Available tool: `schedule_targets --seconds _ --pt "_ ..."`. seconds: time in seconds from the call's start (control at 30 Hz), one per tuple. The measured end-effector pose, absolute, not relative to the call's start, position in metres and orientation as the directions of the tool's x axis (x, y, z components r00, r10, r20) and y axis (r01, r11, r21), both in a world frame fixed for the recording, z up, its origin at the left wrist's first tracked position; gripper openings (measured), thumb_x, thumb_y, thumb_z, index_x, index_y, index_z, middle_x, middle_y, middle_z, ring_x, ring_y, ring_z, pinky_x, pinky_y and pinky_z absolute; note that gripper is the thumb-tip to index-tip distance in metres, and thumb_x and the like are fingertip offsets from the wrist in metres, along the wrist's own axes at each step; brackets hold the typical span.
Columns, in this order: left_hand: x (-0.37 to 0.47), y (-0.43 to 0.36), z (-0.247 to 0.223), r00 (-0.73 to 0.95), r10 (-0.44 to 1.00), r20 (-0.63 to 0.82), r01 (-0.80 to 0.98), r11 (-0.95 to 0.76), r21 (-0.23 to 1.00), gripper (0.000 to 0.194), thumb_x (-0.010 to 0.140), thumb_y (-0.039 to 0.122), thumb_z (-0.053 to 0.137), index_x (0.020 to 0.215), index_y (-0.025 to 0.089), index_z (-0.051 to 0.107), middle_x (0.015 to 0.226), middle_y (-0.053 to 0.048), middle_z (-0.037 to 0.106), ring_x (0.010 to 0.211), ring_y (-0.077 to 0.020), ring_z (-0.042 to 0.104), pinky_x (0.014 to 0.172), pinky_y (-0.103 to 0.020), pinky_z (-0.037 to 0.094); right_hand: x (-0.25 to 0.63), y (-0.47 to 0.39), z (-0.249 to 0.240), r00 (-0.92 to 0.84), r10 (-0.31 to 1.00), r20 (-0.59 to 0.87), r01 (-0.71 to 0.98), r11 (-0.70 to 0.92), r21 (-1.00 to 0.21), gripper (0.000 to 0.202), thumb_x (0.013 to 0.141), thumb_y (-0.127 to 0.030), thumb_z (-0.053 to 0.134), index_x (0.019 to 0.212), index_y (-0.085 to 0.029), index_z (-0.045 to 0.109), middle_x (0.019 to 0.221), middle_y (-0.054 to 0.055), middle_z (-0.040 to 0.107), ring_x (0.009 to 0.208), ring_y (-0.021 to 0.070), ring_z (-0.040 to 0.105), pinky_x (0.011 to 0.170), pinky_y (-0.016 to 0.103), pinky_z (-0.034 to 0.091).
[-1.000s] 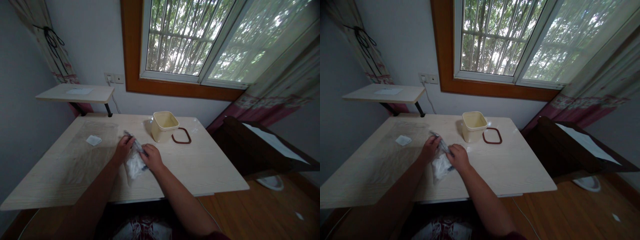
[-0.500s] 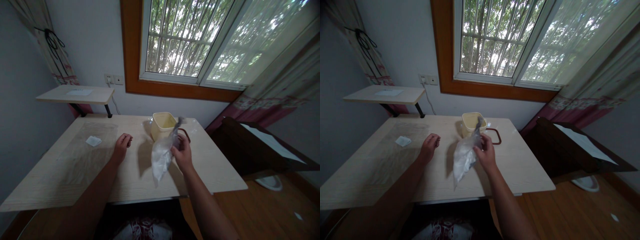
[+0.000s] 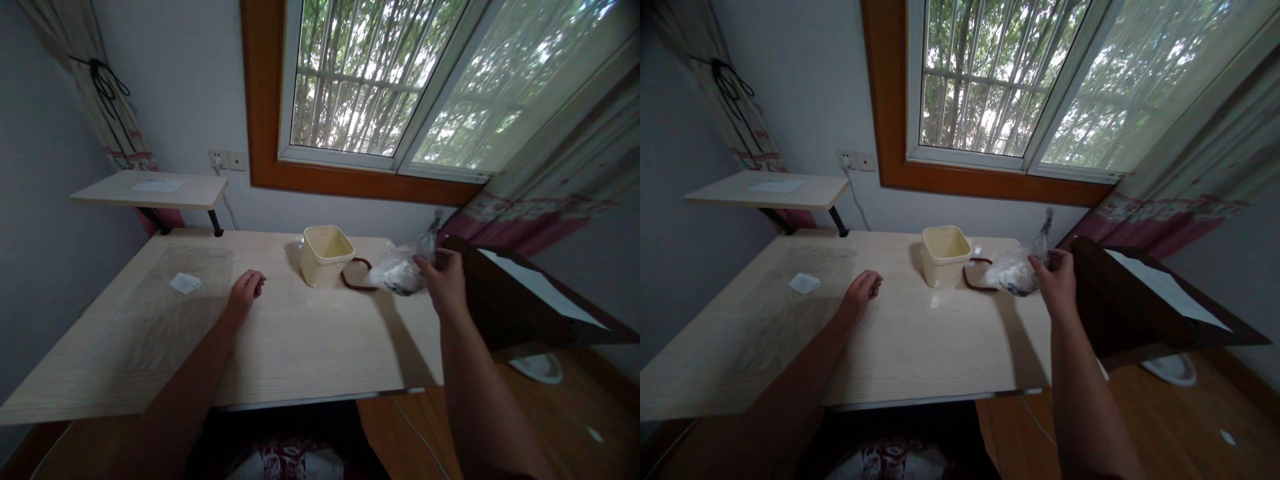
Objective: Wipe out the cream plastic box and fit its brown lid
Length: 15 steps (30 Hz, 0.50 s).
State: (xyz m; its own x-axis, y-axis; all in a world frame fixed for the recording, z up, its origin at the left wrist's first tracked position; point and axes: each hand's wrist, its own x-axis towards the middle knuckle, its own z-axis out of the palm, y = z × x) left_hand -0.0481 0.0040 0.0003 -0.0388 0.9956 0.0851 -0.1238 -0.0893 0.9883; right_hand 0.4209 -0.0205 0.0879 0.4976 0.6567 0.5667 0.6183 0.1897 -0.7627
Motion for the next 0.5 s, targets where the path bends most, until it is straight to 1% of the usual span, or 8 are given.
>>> schedule_targets --seconds 0.1,0.17,0.23,0.3,0.33,0.4,0.47,0.5 --pt "-0.049 0.007 -0.003 -0.035 0.998 0.06 -0.112 -0.063 0.992 0.032 0.083 0.048 0.057 0.08 0.017 0.061 0.069 0.0 0.053 0.054 -0.0087 0.044 0.048 -0.021 0.031 0.437 0.008 0.082 0.493 0.681 0.542 0.677 0.091 -0.73 0.058 0.067 -0.053 0.079 0.11 -0.021 0.057 0.096 0.006 0.065 0.083 0.0212 0.062 0.074 0.036 0.052" --pt "-0.049 0.009 -0.006 -0.033 0.998 0.048 -0.115 -0.052 0.992 0.033 0.082 0.049 0.058 0.079 0.017 0.061 0.068 0.001 0.053 0.053 -0.0086 0.044 0.047 -0.021 0.03 0.443 0.029 0.077 0.456 0.734 0.504 0.696 0.059 -0.716 0.059 0.068 -0.055 0.078 0.11 -0.019 0.058 0.096 0.007 0.067 0.082 0.0222 0.063 0.073 0.036 0.052" --pt "-0.05 0.01 -0.008 -0.029 0.999 0.042 -0.115 -0.046 0.992 0.032 0.082 0.049 0.058 0.08 0.017 0.061 0.07 0.001 0.053 0.054 -0.0087 0.045 0.047 -0.021 0.03 0.444 0.047 0.071 0.421 0.804 0.42 0.696 0.011 -0.718 0.061 0.068 -0.056 0.077 0.112 -0.017 0.058 0.092 0.008 0.068 0.077 0.0223 0.064 0.069 0.036 0.052" --pt "-0.049 0.01 -0.008 -0.036 0.998 0.049 -0.116 -0.053 0.992 0.031 0.082 0.048 0.058 0.082 0.017 0.061 0.071 0.001 0.054 0.054 -0.0086 0.045 0.047 -0.021 0.03 0.44 0.061 0.064 0.372 0.87 0.323 0.721 -0.052 -0.691 0.061 0.07 -0.054 0.075 0.115 -0.016 0.057 0.092 0.009 0.07 0.073 0.022 0.065 0.069 0.037 0.053" --pt "-0.049 0.01 -0.008 -0.04 0.998 0.054 -0.119 -0.058 0.991 0.03 0.083 0.047 0.058 0.083 0.017 0.061 0.072 0.001 0.054 0.054 -0.0084 0.044 0.046 -0.021 0.029 0.435 0.066 0.06 0.342 0.898 0.278 0.748 -0.081 -0.658 0.061 0.071 -0.053 0.074 0.116 -0.016 0.057 0.094 0.01 0.07 0.074 0.0228 0.066 0.07 0.037 0.053" --pt "-0.049 0.009 -0.008 -0.046 0.997 0.061 -0.122 -0.066 0.99 0.028 0.082 0.045 0.059 0.085 0.018 0.06 0.073 0.001 0.054 0.053 -0.0082 0.044 0.046 -0.021 0.029 0.424 0.069 0.053 0.245 0.938 0.246 0.827 -0.07 -0.558 0.064 0.073 -0.049 0.074 0.123 -0.015 0.055 0.109 0.015 0.069 0.085 0.0258 0.067 0.078 0.04 0.053" --pt "-0.049 0.009 -0.008 -0.039 0.997 0.07 -0.118 -0.074 0.99 0.027 0.083 0.044 0.059 0.085 0.018 0.06 0.073 0.001 0.054 0.053 -0.008 0.044 0.046 -0.021 0.028 0.41 0.066 0.046 0.182 0.931 0.315 0.905 -0.033 -0.424 0.068 0.077 -0.049 0.071 0.132 -0.014 0.052 0.125 0.02 0.062 0.101 0.0303 0.064 0.087 0.044 0.051" --pt "-0.048 0.01 -0.009 -0.034 0.997 0.076 -0.114 -0.079 0.99 0.026 0.083 0.044 0.059 0.085 0.018 0.06 0.073 0.001 0.055 0.053 -0.0078 0.043 0.046 -0.02 0.028 0.403 0.063 0.043 0.157 0.921 0.355 0.937 -0.025 -0.349 0.067 0.08 -0.05 0.068 0.134 -0.015 0.052 0.129 0.021 0.06 0.108 0.0328 0.061 0.092 0.047 0.049"
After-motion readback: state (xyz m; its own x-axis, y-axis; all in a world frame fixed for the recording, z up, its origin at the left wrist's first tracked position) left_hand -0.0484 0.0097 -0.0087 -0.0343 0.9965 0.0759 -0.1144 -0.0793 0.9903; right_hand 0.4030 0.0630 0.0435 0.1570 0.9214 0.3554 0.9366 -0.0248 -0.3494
